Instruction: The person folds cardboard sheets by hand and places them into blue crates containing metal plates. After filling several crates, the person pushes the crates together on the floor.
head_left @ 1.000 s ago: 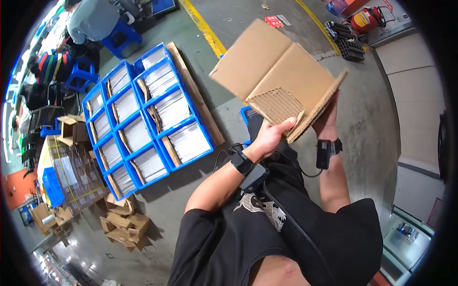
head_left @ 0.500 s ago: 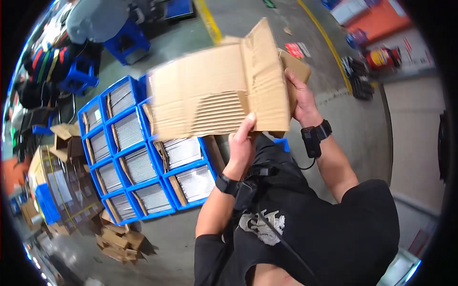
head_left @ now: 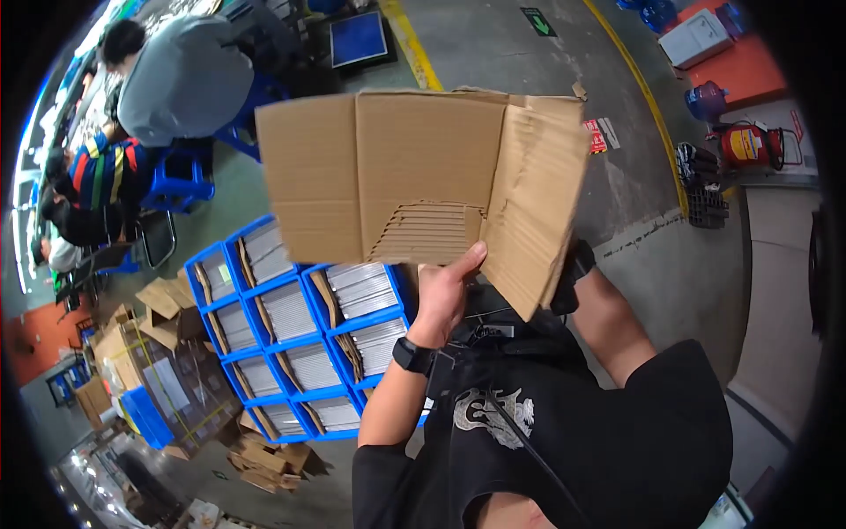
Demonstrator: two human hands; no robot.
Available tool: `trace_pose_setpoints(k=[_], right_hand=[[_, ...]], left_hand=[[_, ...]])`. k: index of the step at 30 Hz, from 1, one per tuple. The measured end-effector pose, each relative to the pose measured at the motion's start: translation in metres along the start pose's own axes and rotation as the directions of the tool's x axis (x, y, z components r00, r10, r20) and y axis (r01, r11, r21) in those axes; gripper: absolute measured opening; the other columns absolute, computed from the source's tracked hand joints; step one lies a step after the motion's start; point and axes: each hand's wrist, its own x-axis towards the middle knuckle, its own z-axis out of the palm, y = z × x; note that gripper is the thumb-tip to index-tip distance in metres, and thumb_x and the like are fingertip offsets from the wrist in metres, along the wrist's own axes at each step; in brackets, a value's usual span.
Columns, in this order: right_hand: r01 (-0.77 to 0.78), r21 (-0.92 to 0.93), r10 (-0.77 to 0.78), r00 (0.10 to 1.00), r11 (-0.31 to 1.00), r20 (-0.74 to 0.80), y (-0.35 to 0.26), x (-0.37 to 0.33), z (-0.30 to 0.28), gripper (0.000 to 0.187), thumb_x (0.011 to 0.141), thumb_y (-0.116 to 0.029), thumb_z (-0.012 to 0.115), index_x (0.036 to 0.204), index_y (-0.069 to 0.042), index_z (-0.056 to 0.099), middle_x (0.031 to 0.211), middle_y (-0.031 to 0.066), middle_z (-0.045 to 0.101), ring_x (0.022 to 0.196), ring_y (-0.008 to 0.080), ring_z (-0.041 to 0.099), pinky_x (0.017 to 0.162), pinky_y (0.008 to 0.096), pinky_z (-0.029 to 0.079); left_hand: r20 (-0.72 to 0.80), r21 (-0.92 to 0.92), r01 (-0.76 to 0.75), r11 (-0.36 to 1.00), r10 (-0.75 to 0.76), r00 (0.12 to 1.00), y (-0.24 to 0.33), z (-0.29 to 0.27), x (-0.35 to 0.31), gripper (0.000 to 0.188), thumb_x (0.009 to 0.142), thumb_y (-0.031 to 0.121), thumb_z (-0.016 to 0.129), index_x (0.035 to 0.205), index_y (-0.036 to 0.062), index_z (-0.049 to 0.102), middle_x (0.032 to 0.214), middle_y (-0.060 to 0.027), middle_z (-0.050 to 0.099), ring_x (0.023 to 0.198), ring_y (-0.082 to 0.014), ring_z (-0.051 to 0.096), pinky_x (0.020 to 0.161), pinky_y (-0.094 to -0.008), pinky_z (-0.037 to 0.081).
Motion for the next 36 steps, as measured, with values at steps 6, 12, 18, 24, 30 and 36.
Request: trace_pose_setpoints(k=[6,12,18,24,30,36], right_hand=[[-0.065,0.254,0.02,0.984,0.965,0.178,-0.067,0.033,0.023,0.049,0.088,-0.039,0.052,0.121,-0.003,0.046,0.109,0.0056,0.055,0.099,0.0124,0.051,0.084,0.0308,0.045],[-0.15,0.218,0.101,0.97,0.964,0.22,-0.142,0.059,-0.024,0.05,0.079,-0.035,0.067,0.112,0.0,0.052,0.102,0.0054,0.058,0.092,0.0114,0.054,0.08,0.0305,0.046],[-0.21,-0.829,0.171,0.975,0.518,-0.14,-0.165,0.132,-0.04,0.062,0.067,-0.022,0.078,0.117,0.002,0.05,0.105,0.0095,0.06,0.094,0.0161,0.056,0.081,0.03,0.046],[-0.168,-0.442,0.187,0.982,0.881,-0.001,-0.174,0.201,-0.056,0.044,0.071,0.001,0.067,0.113,0.002,0.054,0.105,0.0101,0.06,0.095,0.0163,0.057,0.084,0.0295,0.046],[-0.096,-0.244,0.043,0.976,0.965,-0.212,-0.188,0.277,-0.063,0.042,0.07,0.001,0.066,0.111,0.004,0.055,0.102,0.0095,0.062,0.09,0.0165,0.059,0.083,0.0293,0.046],[-0.082,-0.424,0.106,0.994,0.902,0.034,-0.182,0.365,-0.026,0.04,0.073,-0.002,0.062,0.112,0.005,0.054,0.103,0.0112,0.061,0.091,0.0192,0.06,0.083,0.0305,0.047]], left_hand=[[0.053,0.031,0.092,0.995,-0.094,0.994,0.033,0.043,0.051,0.034,0.074,0.0,0.068,0.105,-0.0056,0.055,0.101,-0.0093,0.06,0.088,-0.017,0.06,0.078,-0.0289,0.049],[0.203,0.489,-0.16,0.858,0.067,0.977,0.099,0.048,0.114,0.037,0.065,-0.008,0.068,0.1,-0.0052,0.057,0.086,-0.0098,0.063,0.077,-0.0172,0.062,0.066,-0.03,0.051],[0.308,0.548,-0.203,0.811,0.03,0.951,0.144,0.07,0.179,0.026,0.062,-0.012,0.058,0.086,-0.0025,0.06,0.068,-0.0072,0.061,0.06,-0.0173,0.06,0.051,-0.0286,0.049],[0.253,0.494,-0.091,0.865,-0.043,0.966,0.169,0.09,0.274,0.04,0.062,-0.008,0.063,0.1,-0.0015,0.055,0.082,-0.0081,0.062,0.069,-0.0175,0.059,0.066,-0.0298,0.05],[0.768,0.535,-0.832,-0.146,0.494,0.407,0.241,0.15,0.286,0.039,0.07,0.013,0.068,0.105,0.0046,0.055,0.091,-0.0098,0.06,0.092,-0.0221,0.056,0.085,-0.0351,0.044],[0.936,0.352,-0.558,-0.751,0.276,0.219,0.252,0.145,0.328,0.034,0.071,0.03,0.068,0.094,0.0076,0.057,0.084,-0.0074,0.058,0.084,-0.0217,0.057,0.077,-0.0316,0.047]])
